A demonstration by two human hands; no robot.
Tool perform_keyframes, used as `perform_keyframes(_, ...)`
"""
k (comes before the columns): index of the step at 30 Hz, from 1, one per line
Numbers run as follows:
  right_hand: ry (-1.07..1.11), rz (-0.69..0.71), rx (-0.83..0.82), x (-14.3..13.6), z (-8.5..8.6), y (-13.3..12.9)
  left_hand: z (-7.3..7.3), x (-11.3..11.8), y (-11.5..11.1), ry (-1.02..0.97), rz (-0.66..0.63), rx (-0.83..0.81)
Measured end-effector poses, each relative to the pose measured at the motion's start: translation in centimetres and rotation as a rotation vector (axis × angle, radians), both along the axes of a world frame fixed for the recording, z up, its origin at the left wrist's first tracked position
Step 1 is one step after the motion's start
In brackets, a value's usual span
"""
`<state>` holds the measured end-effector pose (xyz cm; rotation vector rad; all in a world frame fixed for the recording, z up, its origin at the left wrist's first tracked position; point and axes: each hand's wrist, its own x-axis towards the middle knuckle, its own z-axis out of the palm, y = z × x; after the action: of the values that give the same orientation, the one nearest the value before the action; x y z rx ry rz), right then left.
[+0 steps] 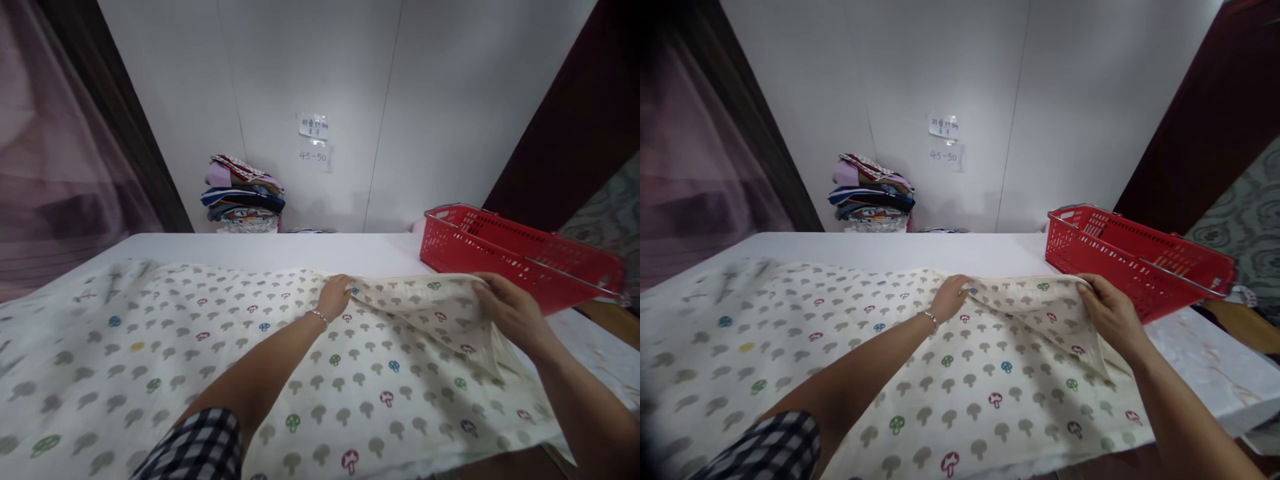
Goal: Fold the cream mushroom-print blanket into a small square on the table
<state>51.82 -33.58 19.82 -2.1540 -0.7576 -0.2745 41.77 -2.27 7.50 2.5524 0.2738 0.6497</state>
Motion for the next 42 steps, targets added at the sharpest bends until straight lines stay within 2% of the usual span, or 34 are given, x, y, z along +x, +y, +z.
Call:
perform_keyframes(4, 0.009, -0.019, 0.003, 0.1, -0.2, -0.2, -0.6, 1.2, 1.7, 0.02, -0.029, 0.144)
perform_keyframes(9, 0.013, -0.045, -0.012, -0.3, -0.2, -0.6, -1.1, 1.5, 2.3, -0.082, -0.008, 0.221)
perform_keyframes(15, -0.022, -0.055, -0.011, -0.4, -0.2, -1.0, -0.9, 2.8, 3.2, -0.137, -0.09, 0.125)
perform_keyframes(23, -0.023, -0.034, -0.009, 0.5, -0.2, -1.4, 0.0, 3.0, 3.0, -0.008, -0.144, 0.097)
perform_keyframes(30, -0.024, -0.053, 0.006, 0.8, -0.3, -1.2, -0.5, 2.4, 3.0, -0.031, -0.034, 0.103)
perform_keyframes(38, -0.01, -0.065, 0.02, 0.5, 0.3, -1.0, -1.0, 2.2, 3.4, -0.069, -0.103, 0.095)
perform_keyframes(42, 0.004, -0.073, 0.06, 0.0, 0.7, -0.8, -0.6, 2.6, 3.9, -0.052, -0.101, 0.071)
